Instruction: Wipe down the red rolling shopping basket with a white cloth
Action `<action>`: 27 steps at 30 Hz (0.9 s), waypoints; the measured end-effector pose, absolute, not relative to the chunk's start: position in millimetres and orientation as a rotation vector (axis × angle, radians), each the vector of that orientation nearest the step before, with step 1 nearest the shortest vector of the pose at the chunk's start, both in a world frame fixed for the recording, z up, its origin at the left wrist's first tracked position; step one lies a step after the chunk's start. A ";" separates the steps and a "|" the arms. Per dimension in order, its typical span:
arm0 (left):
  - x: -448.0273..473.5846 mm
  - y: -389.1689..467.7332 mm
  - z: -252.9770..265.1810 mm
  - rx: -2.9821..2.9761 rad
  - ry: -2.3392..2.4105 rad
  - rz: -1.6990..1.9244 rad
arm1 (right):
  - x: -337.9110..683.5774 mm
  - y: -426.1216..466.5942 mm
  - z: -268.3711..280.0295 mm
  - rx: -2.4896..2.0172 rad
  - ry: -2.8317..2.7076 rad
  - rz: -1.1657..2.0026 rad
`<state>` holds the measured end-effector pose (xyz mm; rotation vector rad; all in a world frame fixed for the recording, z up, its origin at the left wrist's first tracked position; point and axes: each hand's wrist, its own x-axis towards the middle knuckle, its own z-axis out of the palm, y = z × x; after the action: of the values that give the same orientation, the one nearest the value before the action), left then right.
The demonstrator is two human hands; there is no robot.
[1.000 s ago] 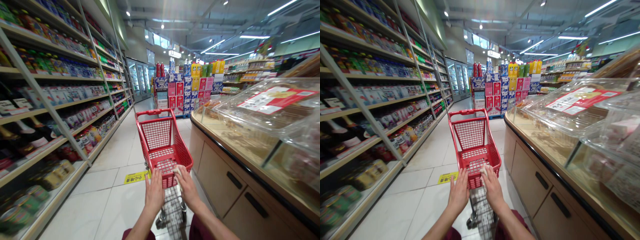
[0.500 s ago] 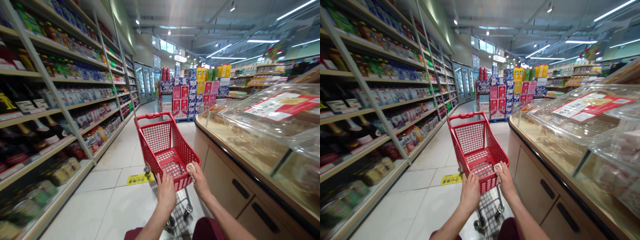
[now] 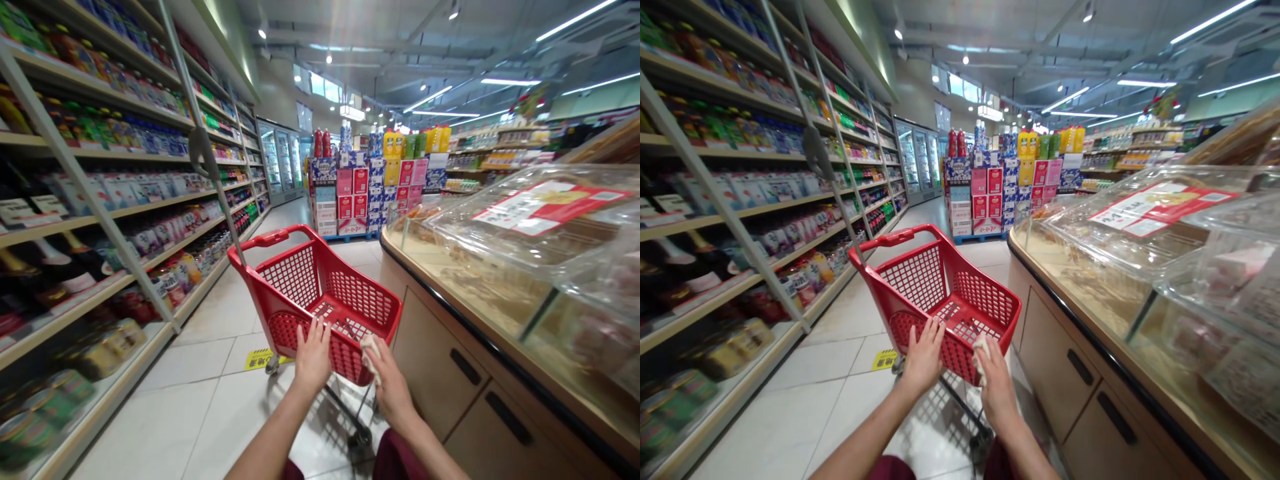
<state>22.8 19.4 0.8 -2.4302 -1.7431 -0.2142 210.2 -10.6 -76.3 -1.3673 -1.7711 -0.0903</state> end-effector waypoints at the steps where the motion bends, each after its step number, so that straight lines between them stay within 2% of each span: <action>1: 22.0 20.0 1.2 -2.438 -1.725 -0.218 | 207.1 -14.9 -74.9 -1.362 -1.786 -0.092; 7: 33.3 15.3 3.6 -2.503 -1.688 -0.227 | 239.5 -4.4 -93.4 -1.534 -1.573 -0.191; 11: 39.2 12.1 5.9 -2.491 -1.698 -0.293 | 235.4 -11.1 -107.8 -1.510 -1.478 -0.100; 16: 21.2 16.9 8.0 -2.448 -1.676 -0.355 | 238.0 -23.5 -90.8 -1.549 -1.272 -0.165; 22: 7.0 21.1 2.5 -2.338 -1.788 -0.303 | 214.3 -15.7 -79.4 -1.360 -1.607 -0.188; 27: 16.5 16.2 6.3 -2.395 -1.775 -0.252 | 236.0 10.0 -87.5 -1.471 -1.594 -0.167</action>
<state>16.5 16.2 6.3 -2.3952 -1.7754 -0.2525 236.0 10.0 -87.5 -1.4711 -1.5936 -0.1668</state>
